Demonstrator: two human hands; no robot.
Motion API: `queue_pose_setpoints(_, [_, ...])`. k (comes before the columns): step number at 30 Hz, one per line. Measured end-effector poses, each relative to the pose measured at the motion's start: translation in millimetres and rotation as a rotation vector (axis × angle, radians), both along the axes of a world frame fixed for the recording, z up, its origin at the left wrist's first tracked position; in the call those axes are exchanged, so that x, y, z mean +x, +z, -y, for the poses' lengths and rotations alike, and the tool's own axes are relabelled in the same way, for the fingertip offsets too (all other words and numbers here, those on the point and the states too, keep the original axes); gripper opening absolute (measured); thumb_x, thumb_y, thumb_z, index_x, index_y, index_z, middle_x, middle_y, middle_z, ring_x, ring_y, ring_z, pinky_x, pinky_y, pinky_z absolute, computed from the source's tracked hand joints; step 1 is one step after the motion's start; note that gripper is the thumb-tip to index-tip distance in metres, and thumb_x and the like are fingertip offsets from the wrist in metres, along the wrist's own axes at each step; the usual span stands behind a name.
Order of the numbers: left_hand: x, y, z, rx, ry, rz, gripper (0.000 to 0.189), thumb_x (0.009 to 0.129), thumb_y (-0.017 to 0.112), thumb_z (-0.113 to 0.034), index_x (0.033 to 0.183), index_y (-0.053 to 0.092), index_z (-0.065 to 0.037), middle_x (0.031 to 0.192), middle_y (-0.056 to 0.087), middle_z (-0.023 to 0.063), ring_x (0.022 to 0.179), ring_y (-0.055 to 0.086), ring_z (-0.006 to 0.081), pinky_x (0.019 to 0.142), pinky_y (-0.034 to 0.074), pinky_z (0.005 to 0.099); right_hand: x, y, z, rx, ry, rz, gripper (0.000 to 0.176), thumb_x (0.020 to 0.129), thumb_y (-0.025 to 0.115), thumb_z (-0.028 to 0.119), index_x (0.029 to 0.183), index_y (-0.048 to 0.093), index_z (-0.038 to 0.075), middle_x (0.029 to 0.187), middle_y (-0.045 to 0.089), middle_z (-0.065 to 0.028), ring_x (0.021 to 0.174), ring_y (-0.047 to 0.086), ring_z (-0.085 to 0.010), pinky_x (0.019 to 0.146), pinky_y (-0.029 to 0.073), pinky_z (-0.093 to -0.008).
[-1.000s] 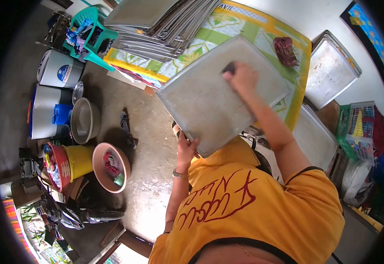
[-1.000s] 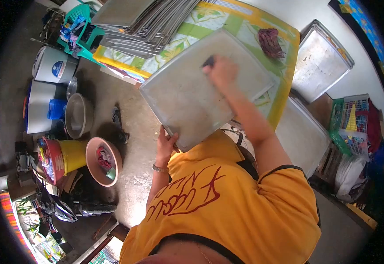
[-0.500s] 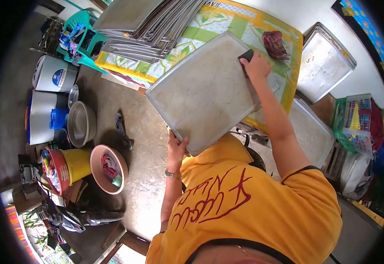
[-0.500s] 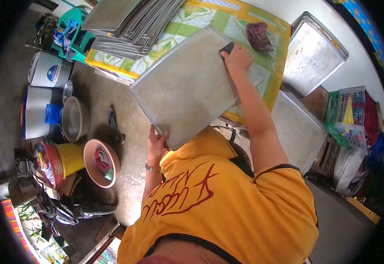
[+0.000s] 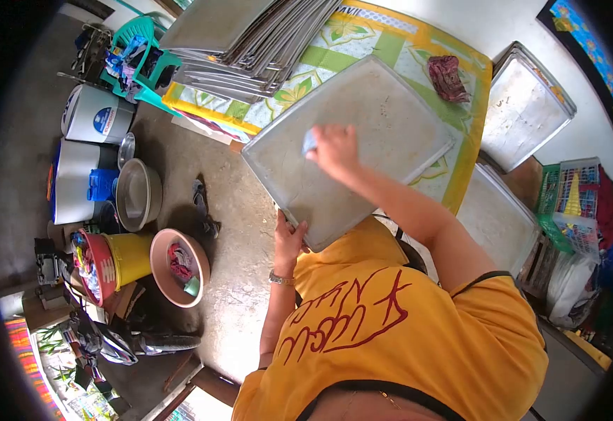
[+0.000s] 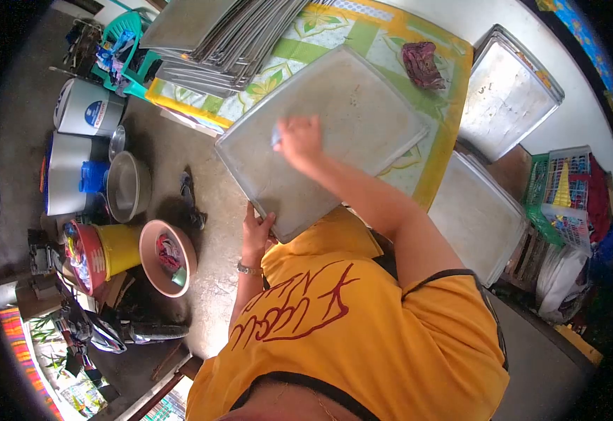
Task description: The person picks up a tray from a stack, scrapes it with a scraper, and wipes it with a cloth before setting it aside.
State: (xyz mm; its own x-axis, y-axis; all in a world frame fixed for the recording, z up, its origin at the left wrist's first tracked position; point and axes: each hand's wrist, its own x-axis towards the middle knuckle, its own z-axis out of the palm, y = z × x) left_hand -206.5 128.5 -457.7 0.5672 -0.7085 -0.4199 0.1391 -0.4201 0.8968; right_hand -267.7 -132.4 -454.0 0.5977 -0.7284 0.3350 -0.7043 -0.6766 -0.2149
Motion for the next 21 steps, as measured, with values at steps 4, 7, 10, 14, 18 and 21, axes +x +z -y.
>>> queue_pose_setpoints(4, [-2,15,1,-0.006,-0.019,-0.022,0.073,0.088,0.061,-0.005,0.146,0.017,0.002,0.069,0.062,0.0111,0.044,0.056,0.0144,0.035,0.045,0.0252,3,-4,31,0.103,-0.169,0.131,0.048,0.073,0.074,0.043,0.107,0.058,0.012,0.101,0.065,-0.0098,0.101,0.060,-0.0277,0.088,0.036,-0.0518])
queue_pose_setpoints(7, [-4,28,5,0.024,-0.033,-0.021,0.074,0.087,0.060,-0.003,0.146,0.016,0.003,0.071,0.061,0.0089,0.044,0.056,0.0144,0.035,0.046,0.0248,-16,30,49,0.158,-0.229,-0.021,0.046,0.074,0.074,0.041,0.106,0.057,0.013,0.105,0.063,-0.0080,0.105,0.058,-0.0263,0.090,0.037,-0.0491])
queue_pose_setpoints(10, [-7,26,7,0.011,0.016,0.001,0.072,0.087,0.060,-0.002,0.145,0.018,0.003,0.068,0.061,0.0083,0.044,0.056,0.0145,0.034,0.045,0.0255,-13,28,-16,0.041,0.155,-0.154,0.042,0.077,0.073,0.040,0.105,0.056,0.013,0.107,0.063,-0.0073,0.107,0.057,-0.0255,0.091,0.037,-0.0477])
queue_pose_setpoints(14, [-7,13,-4,-0.023,-0.013,-0.026,0.074,0.087,0.060,-0.003,0.146,0.017,0.002,0.068,0.062,0.0096,0.044,0.057,0.0147,0.033,0.045,0.0263,-34,18,48,0.117,-0.152,-0.068,0.047,0.071,0.077,0.043,0.101,0.056,0.013,0.106,0.063,-0.0095,0.103,0.059,-0.0261,0.086,0.039,-0.0495])
queue_pose_setpoints(18, [-6,15,0,-0.025,-0.010,-0.003,0.074,0.088,0.061,-0.005,0.147,0.016,0.002,0.070,0.064,0.0115,0.044,0.056,0.0145,0.033,0.044,0.0270,-49,32,24,0.268,-0.064,-0.049,0.049,0.070,0.077,0.043,0.101,0.057,0.011,0.098,0.064,-0.0113,0.097,0.061,-0.0290,0.084,0.040,-0.0491])
queue_pose_setpoints(21, [-8,12,-1,-0.005,0.005,-0.004,0.075,0.088,0.061,-0.004,0.147,0.015,0.002,0.071,0.064,0.0114,0.045,0.057,0.0140,0.033,0.044,0.0266,-53,30,-69,0.117,0.244,-0.025,0.050,0.070,0.076,0.043,0.101,0.057,0.010,0.093,0.064,-0.0108,0.091,0.062,-0.0294,0.081,0.040,-0.0466])
